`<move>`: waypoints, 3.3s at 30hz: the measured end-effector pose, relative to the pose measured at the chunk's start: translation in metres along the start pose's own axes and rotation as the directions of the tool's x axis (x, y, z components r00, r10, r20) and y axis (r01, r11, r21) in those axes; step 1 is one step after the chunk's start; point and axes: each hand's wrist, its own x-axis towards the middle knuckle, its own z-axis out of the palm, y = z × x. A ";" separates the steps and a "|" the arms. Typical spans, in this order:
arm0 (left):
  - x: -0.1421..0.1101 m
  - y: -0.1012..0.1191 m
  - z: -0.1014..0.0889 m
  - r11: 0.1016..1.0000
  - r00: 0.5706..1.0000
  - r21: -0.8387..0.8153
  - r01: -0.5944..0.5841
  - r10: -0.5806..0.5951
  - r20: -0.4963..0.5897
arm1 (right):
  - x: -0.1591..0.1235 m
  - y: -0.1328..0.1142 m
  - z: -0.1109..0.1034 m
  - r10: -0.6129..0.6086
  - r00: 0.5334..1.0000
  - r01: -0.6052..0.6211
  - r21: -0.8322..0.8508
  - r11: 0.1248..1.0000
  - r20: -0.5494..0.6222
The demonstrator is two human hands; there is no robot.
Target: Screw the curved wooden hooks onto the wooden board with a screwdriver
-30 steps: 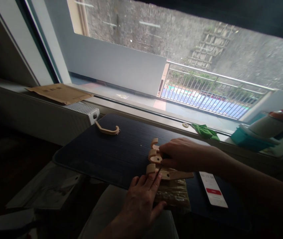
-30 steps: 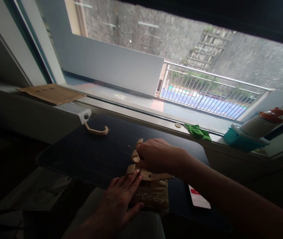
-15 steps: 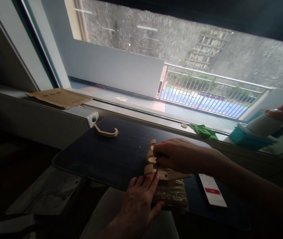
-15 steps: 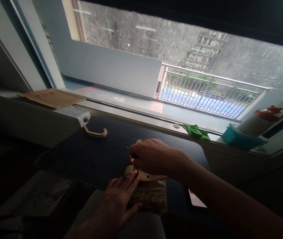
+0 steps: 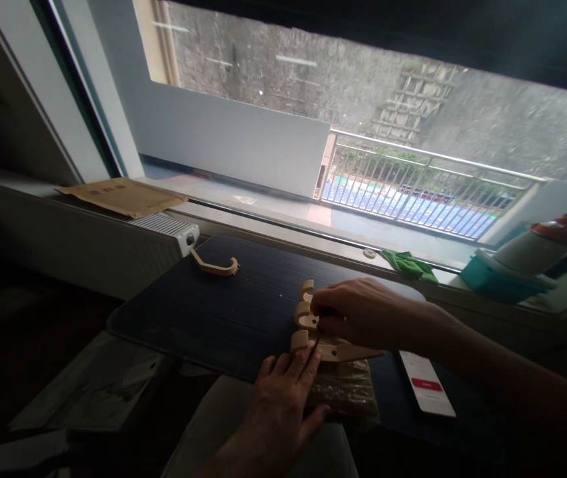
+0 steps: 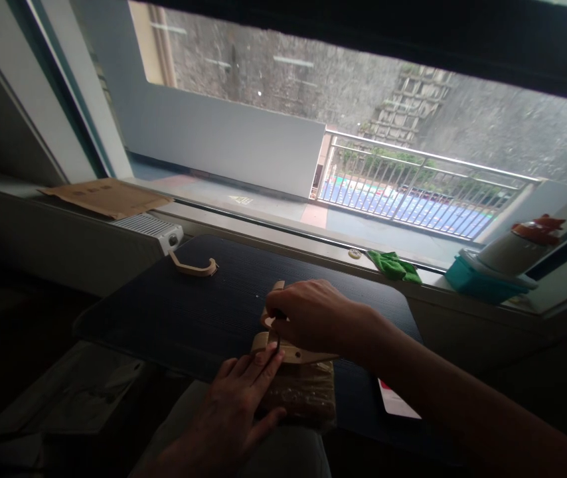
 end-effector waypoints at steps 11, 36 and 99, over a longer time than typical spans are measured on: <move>0.002 -0.001 0.002 0.999 1.000 0.035 -0.016 0.016 0.021 | -0.002 0.006 0.020 0.173 0.984 -0.175 -0.072 0.982 -0.033; 0.001 -0.002 0.002 0.999 0.999 0.022 -0.028 0.028 -0.017 | 0.008 0.007 0.014 0.193 0.981 -0.188 0.127 0.974 -0.029; 0.002 0.002 -0.003 1.000 1.000 0.008 -0.004 0.003 0.015 | 0.000 0.008 0.003 0.054 0.998 -0.054 0.011 0.998 0.029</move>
